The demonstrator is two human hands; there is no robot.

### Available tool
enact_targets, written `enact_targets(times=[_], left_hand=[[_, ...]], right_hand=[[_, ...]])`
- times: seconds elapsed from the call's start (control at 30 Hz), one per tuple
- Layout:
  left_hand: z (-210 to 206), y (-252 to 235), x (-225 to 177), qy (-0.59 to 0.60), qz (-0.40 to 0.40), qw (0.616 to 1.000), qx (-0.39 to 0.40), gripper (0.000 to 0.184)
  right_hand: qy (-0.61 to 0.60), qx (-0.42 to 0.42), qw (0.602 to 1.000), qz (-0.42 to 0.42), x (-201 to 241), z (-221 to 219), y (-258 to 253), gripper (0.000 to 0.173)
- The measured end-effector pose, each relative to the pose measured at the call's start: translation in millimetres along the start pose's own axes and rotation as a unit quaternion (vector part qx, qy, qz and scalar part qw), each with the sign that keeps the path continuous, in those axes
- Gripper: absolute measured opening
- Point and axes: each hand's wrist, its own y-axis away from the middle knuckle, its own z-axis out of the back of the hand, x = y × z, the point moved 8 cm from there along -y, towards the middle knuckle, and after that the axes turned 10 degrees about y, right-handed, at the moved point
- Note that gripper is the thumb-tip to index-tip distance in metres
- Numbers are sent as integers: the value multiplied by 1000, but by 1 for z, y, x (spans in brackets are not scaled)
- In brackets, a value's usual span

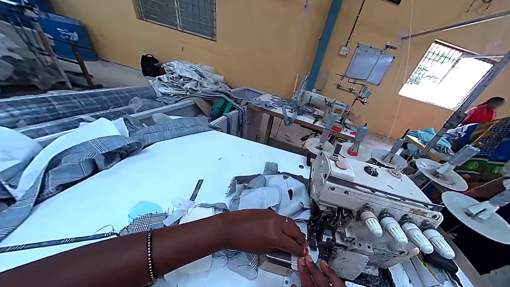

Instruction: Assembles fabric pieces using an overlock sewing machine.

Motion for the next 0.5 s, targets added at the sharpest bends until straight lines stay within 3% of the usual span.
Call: enact_targets(times=[0.5], left_hand=[[-9, 1, -11, -114, 66, 991, -38, 28]], right_hand=[[-2, -62, 997, 37, -26, -7, -7, 35]])
